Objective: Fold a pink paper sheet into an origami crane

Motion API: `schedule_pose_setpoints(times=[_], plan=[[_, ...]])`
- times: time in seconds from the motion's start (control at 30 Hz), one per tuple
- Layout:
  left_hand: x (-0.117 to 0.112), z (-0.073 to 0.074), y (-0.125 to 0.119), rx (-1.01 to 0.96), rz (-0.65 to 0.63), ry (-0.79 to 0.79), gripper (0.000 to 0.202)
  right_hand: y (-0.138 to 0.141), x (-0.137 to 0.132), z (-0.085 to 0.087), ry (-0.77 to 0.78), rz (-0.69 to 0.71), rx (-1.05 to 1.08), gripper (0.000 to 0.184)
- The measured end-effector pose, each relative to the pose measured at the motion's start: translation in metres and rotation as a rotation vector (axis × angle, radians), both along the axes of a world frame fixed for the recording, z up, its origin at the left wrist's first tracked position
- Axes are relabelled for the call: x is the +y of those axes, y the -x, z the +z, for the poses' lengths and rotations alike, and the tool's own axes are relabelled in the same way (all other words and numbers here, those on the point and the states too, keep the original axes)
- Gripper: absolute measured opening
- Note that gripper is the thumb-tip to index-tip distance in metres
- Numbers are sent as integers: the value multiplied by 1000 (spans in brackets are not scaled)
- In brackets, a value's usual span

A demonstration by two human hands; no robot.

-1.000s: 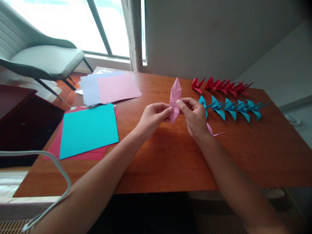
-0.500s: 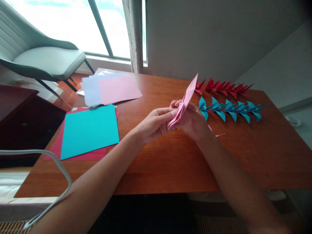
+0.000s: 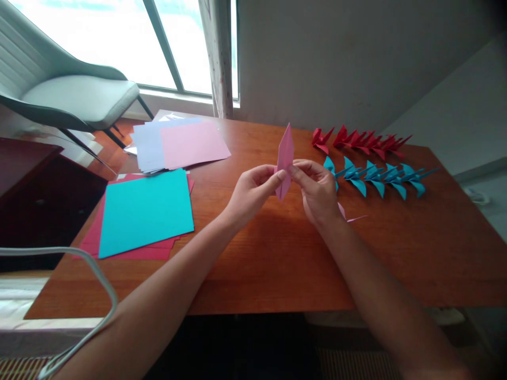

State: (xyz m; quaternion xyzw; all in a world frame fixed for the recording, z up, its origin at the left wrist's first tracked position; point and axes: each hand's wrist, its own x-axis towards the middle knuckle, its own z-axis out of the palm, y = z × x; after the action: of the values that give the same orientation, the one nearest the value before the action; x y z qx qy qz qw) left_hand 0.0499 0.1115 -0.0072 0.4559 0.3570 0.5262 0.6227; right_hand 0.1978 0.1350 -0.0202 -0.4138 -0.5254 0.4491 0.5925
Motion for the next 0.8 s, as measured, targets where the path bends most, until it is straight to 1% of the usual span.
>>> schedule_pose_setpoints(times=[0.07,0.17,0.27,0.33,0.4,0.57,0.63,0.7,0.8], plan=[[-1,-1,-1,8,22,-1,37,1,-2,0,18,24,-18,18],[0,-4,-1,-17,25,31,34,1,-3,1,38,50,14,16],[1,-6,-1,-4,19,46,33,0,-2,2,41,96,35,24],[0,-6,-1,4,-13,53,36,-2,-1,3,41,127,31,28],[-1,-5,-1,16,-55,67,37,-3,0,4,49,149,30,28],[-3,-5,-2,12,-135,134,36,-3,-2,7,34,173,45,20],[-3,-6,-1,-5,-162,160,35,-2,-3,8,40,174,30,19],[-2,-6,0,-13,-176,175,34,-2,-4,9,55,171,3,22],[-1,-5,1,-26,-158,169,35,-3,-3,10,63,186,-17,27]])
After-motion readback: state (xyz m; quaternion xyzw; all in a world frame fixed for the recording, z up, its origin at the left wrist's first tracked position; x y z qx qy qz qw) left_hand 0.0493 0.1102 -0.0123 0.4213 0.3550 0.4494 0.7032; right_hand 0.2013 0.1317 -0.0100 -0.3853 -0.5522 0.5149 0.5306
